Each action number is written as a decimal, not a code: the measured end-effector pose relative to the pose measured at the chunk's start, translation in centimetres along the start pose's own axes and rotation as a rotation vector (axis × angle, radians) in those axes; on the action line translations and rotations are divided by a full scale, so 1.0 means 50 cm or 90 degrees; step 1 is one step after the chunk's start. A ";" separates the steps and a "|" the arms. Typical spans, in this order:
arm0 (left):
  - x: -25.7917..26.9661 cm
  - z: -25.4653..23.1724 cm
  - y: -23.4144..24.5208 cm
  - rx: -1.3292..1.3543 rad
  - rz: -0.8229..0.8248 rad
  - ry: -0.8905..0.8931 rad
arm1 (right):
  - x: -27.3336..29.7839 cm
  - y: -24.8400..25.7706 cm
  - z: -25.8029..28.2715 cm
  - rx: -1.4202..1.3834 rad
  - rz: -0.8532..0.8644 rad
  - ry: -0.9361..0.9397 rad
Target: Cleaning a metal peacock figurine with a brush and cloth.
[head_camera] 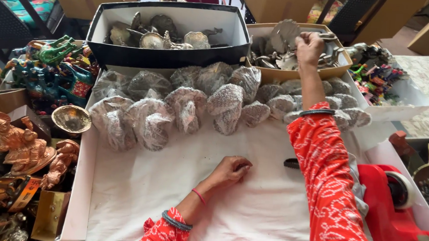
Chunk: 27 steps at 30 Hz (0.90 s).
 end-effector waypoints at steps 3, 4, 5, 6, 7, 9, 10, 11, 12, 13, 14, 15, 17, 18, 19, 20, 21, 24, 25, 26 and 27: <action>-0.007 0.030 0.001 0.019 0.005 0.004 | 0.086 0.047 0.114 -0.132 0.057 -0.057; -0.006 0.022 0.000 0.021 0.012 0.008 | 0.135 0.056 0.158 -0.129 0.051 -0.062; -0.001 0.016 -0.001 0.037 0.003 0.019 | 0.189 0.064 0.194 -0.166 0.068 -0.145; 0.002 0.012 -0.004 0.054 -0.007 0.030 | 0.244 0.070 0.230 -0.204 0.083 -0.228; 0.000 0.014 -0.002 0.055 0.004 0.037 | 0.305 0.081 0.220 -0.201 0.072 -0.235; -0.010 0.022 -0.001 0.156 -0.034 0.055 | 0.430 0.097 0.200 -0.268 0.160 -0.281; 0.002 0.003 -0.011 0.159 -0.020 0.062 | 0.493 0.100 0.204 -0.264 0.145 -0.288; 0.012 -0.019 -0.018 0.209 -0.031 0.042 | 0.559 0.100 0.206 -0.291 0.161 -0.344; 0.019 -0.040 -0.024 0.259 -0.042 0.022 | 0.624 0.099 0.209 -0.320 0.176 -0.401; 0.022 -0.032 -0.037 0.260 -0.023 0.031 | 0.669 0.103 0.205 -0.317 0.155 -0.404; 0.024 -0.026 -0.047 0.315 -0.024 0.021 | 0.715 0.103 0.201 -0.341 0.158 -0.440; 0.027 -0.018 -0.058 0.373 -0.029 0.011 | 0.759 0.100 0.196 -0.363 0.164 -0.477; 0.031 -0.016 -0.080 0.434 -0.012 0.031 | 0.808 0.113 0.205 -0.358 0.153 -0.487; 0.033 -0.016 -0.086 0.491 -0.011 0.043 | 0.830 0.114 0.209 -0.357 0.161 -0.492; 0.039 -0.034 -0.090 0.492 -0.006 0.049 | 0.838 0.130 0.205 -0.357 0.152 -0.496; 0.045 -0.052 -0.092 0.504 0.006 0.058 | 0.845 0.142 0.204 -0.295 0.201 -0.469; 0.051 -0.072 -0.090 0.516 0.013 0.064 | 0.849 0.150 0.202 -0.233 0.253 -0.441; 0.050 -0.060 -0.084 0.502 0.000 0.100 | 0.830 0.218 0.214 0.096 0.312 -0.250; 0.046 -0.046 -0.081 0.503 -0.006 0.098 | 0.815 0.246 0.232 0.095 0.318 -0.250; 0.043 -0.030 -0.077 0.495 -0.022 0.111 | 0.794 0.275 0.261 0.262 0.307 -0.095; 0.043 -0.013 -0.072 0.487 -0.040 0.124 | 0.778 0.299 0.290 0.421 0.291 0.064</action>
Point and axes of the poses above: each hand's wrist, its own x-axis away from the middle knuckle, its own y-axis out of the back of the hand, z = x × y, the point moved 3 cm from there along -x, towards the middle knuckle, and after that the axes turned 4 degrees about z, right-handed, at the moved point
